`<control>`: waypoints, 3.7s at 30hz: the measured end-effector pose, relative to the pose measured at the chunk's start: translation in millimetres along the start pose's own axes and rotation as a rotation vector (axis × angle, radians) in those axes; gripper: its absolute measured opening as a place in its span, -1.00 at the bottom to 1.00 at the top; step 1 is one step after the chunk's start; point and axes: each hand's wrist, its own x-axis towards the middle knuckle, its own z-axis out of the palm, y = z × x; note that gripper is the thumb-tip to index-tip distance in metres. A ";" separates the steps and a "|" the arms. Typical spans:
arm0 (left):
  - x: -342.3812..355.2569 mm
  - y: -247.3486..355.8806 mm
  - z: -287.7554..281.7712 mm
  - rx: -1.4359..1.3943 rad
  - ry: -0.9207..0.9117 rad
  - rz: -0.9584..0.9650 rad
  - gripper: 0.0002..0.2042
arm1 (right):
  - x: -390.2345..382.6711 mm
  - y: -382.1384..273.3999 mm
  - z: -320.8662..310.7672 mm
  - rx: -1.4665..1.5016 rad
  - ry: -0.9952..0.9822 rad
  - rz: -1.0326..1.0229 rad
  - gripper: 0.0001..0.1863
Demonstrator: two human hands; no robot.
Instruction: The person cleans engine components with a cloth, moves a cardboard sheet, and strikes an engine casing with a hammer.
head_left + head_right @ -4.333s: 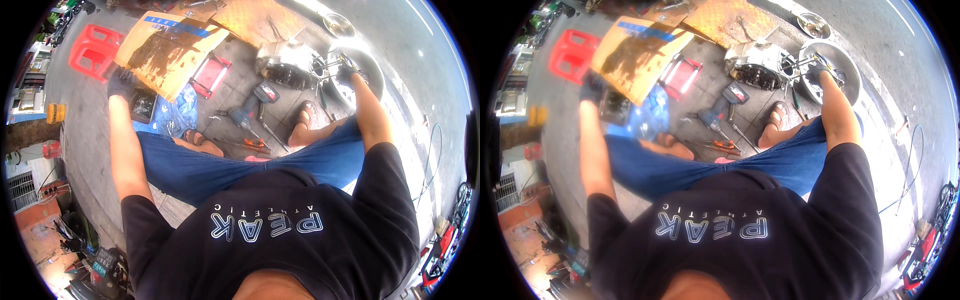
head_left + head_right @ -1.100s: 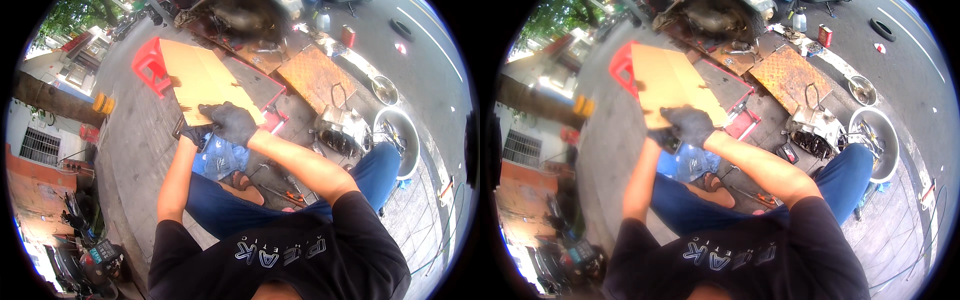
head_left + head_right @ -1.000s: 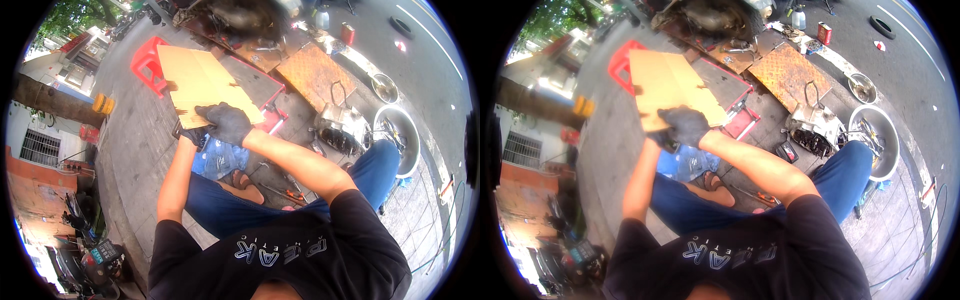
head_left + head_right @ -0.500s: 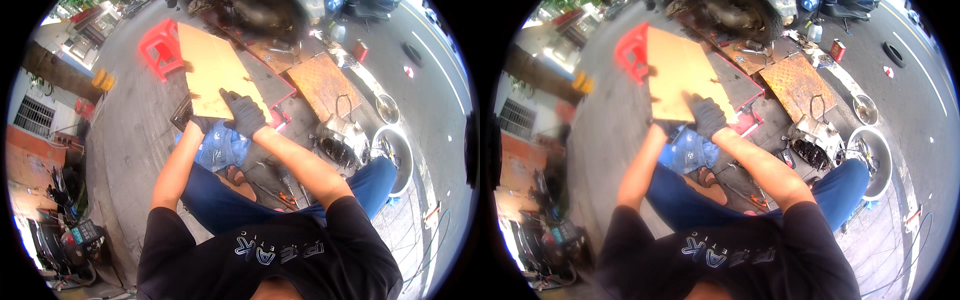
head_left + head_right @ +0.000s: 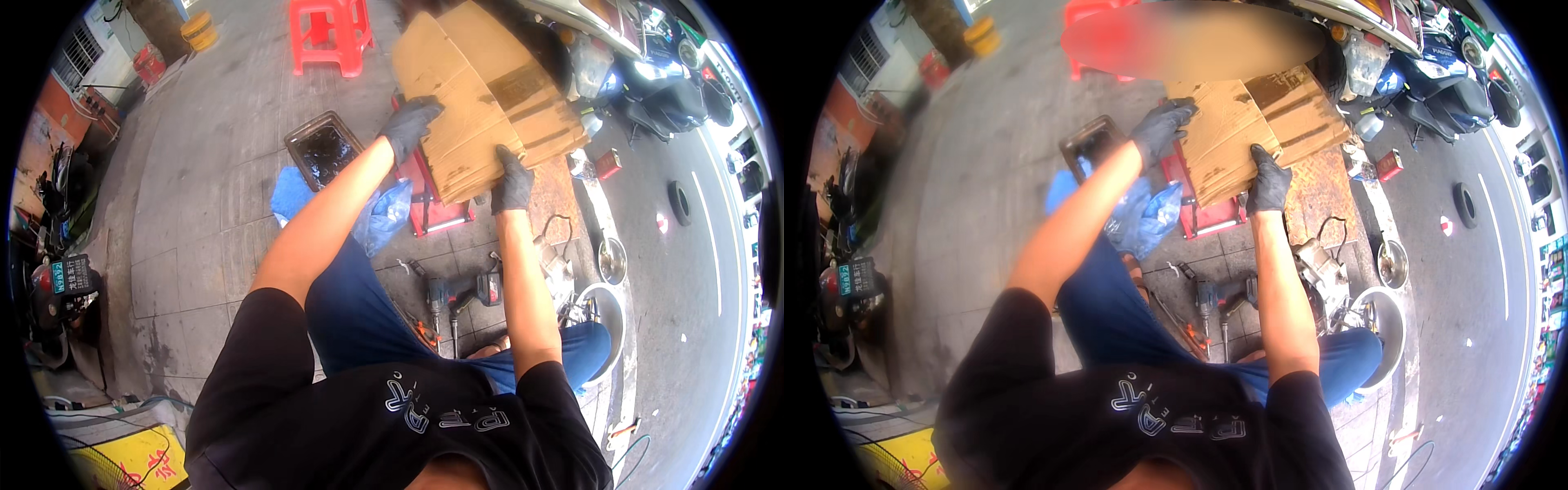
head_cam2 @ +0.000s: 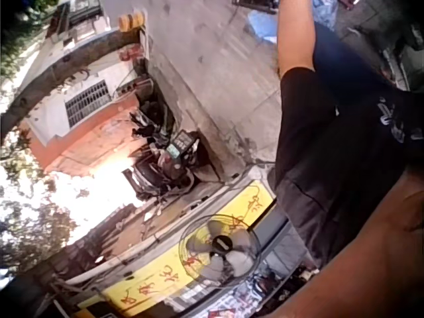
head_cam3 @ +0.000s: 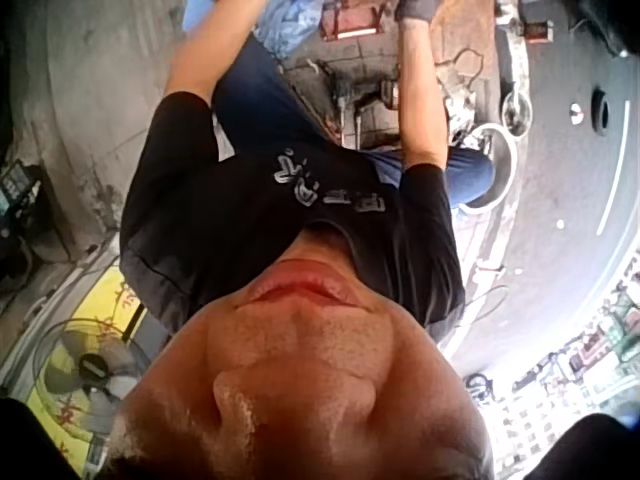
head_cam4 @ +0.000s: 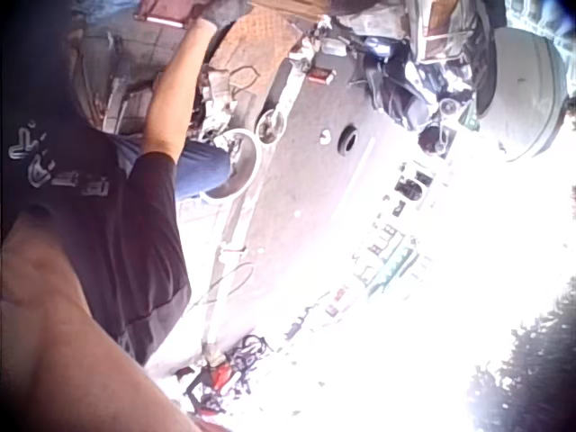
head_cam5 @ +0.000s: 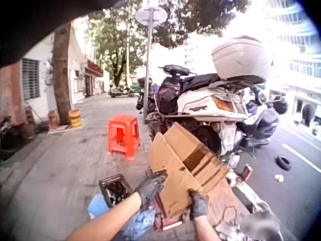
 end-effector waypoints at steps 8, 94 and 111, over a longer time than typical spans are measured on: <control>4.8 -39.9 -6.6 1.113 0.031 0.039 -0.43 | -8.3 62.9 -62.2 0.370 0.021 0.283 -0.61; 85.7 -140.0 54.8 1.683 0.067 0.563 -0.64 | -47.3 -70.8 -449.1 -2.225 -0.667 0.852 -0.61; 77.9 -111.3 67.4 1.533 -0.169 0.437 -0.63 | -22.0 -82.5 -407.9 -1.993 -0.521 0.941 -0.75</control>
